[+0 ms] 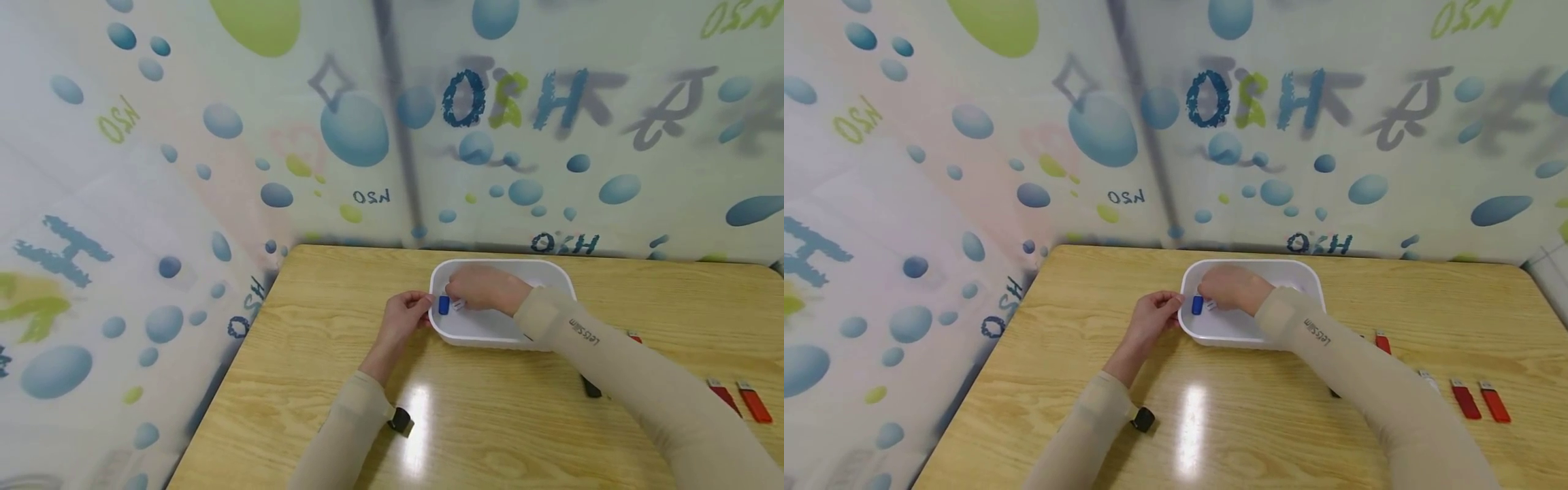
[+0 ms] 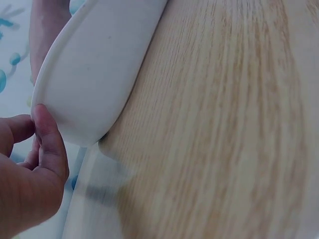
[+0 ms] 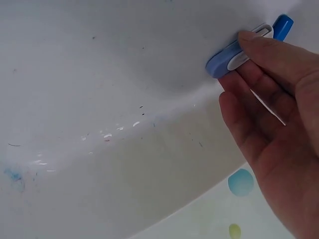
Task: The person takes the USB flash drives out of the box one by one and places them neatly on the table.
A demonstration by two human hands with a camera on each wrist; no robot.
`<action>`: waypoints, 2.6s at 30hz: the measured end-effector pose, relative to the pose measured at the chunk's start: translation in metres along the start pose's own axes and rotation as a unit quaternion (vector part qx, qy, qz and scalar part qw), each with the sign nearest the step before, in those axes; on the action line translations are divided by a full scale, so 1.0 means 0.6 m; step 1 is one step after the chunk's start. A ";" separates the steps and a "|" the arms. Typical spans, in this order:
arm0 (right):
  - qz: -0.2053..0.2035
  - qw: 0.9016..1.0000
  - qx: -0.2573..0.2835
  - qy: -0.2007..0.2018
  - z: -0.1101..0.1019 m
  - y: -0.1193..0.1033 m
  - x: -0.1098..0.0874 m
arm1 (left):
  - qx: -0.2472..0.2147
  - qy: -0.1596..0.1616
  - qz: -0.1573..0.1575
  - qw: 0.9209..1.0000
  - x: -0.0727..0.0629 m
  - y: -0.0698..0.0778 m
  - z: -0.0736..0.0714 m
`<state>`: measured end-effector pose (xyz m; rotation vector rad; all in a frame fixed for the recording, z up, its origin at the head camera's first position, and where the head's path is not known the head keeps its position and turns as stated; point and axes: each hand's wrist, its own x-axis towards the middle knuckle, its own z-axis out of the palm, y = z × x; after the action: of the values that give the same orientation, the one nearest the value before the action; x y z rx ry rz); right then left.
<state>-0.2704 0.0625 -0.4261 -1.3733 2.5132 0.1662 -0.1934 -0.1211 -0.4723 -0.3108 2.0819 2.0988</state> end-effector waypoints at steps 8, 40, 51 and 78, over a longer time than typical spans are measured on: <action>0.013 1.000 0.009 -0.004 -0.006 0.011 -0.017 | 0.004 0.001 0.000 1.000 -0.001 0.001 0.004; 0.070 0.989 0.071 0.108 -0.057 0.009 -0.169 | 0.014 0.008 0.002 1.000 -0.003 0.003 0.003; 0.096 0.971 0.084 0.200 -0.040 -0.002 -0.242 | 0.017 0.004 0.002 1.000 0.003 -0.001 0.005; 0.274 0.913 0.192 0.232 0.016 0.047 -0.377 | 0.015 0.013 -0.008 1.000 -0.001 0.003 0.002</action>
<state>-0.1760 0.2625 -0.3706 -0.5750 3.0360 -0.5877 -0.1935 -0.1196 -0.4706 -0.3511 2.1155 2.0626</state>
